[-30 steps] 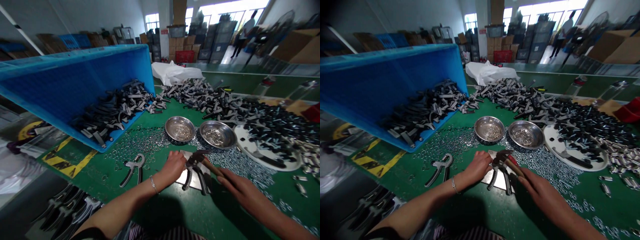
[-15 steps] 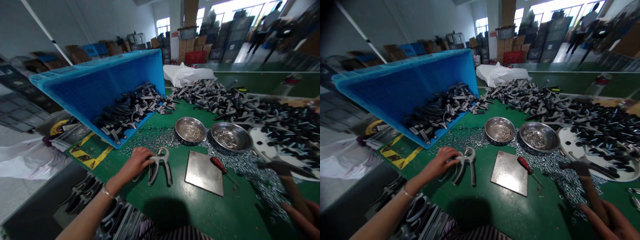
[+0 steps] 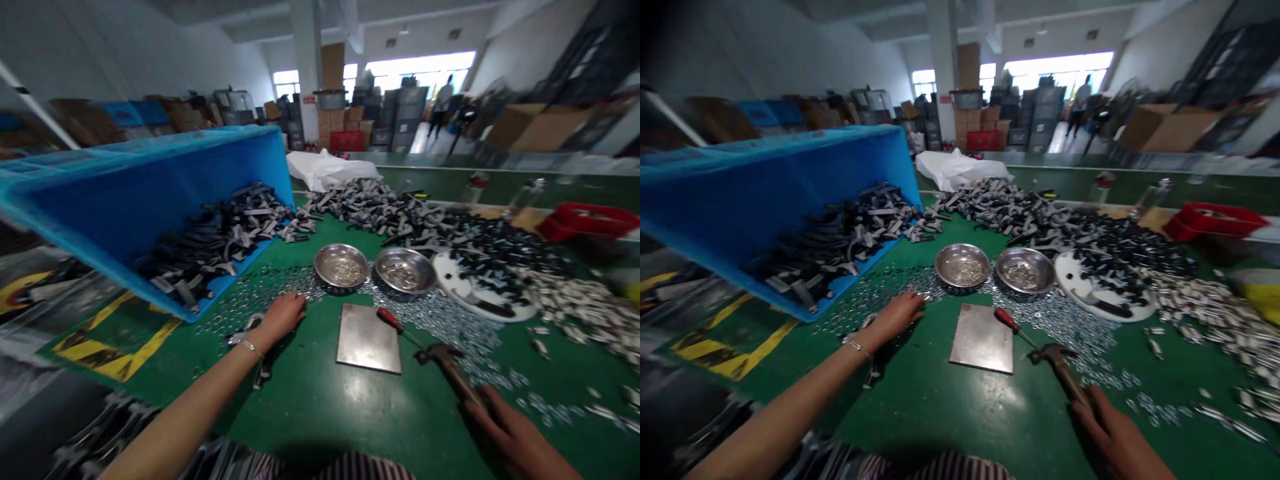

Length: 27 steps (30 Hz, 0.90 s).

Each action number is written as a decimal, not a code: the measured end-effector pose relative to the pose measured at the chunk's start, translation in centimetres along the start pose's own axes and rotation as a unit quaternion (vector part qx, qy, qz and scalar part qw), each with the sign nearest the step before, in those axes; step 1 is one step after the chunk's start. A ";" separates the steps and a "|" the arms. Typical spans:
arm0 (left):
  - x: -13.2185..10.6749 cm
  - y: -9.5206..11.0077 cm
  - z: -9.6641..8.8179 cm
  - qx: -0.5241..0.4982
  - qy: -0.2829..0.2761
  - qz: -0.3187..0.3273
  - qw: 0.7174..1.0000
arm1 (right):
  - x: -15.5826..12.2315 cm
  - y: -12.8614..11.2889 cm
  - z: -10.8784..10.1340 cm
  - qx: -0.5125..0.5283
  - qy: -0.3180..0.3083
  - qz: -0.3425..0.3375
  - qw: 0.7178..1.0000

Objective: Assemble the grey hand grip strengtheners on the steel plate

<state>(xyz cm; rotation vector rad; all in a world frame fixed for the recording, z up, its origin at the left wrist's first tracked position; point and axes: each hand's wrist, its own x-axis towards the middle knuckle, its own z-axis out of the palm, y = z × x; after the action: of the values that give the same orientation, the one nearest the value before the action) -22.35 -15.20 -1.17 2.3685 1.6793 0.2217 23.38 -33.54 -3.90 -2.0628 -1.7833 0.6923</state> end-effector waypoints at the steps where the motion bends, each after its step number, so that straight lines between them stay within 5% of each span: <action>1: 1.0 0.4 0.9 0.005 0.001 0.002 1.000 | 0.5 0.5 -0.4 -0.003 -0.014 0.003 1.000; 3: 2.5 0.4 2.2 0.002 0.001 0.015 1.000 | 1.7 2.1 -1.9 -0.003 -0.008 -0.010 1.000; 8: 3.5 0.1 2.9 0.006 0.033 0.004 0.999 | 5.3 8.0 -7.9 -0.050 0.144 0.053 0.987; 13: 3.5 5.4 3.5 -0.054 0.035 0.074 0.995 | 9.0 10.1 -10.8 -0.050 0.159 0.070 0.983; 17: 6.0 9.9 4.6 -0.076 0.018 0.126 0.989 | 10.6 7.1 -9.3 0.060 0.115 0.063 0.990; 20: 8.6 12.0 5.4 -0.052 -0.001 0.151 0.987 | 10.0 2.8 -6.8 0.215 0.114 0.066 0.968; 27: 13.3 13.0 6.3 -0.034 -0.059 0.218 0.974 | 6.8 -7.7 0.0 0.552 0.010 0.051 0.832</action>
<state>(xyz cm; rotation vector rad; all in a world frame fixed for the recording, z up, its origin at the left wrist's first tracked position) -4.57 -7.39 -3.80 2.6118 1.0661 0.2010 17.65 -25.62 -0.74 -1.3046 -0.8314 1.3102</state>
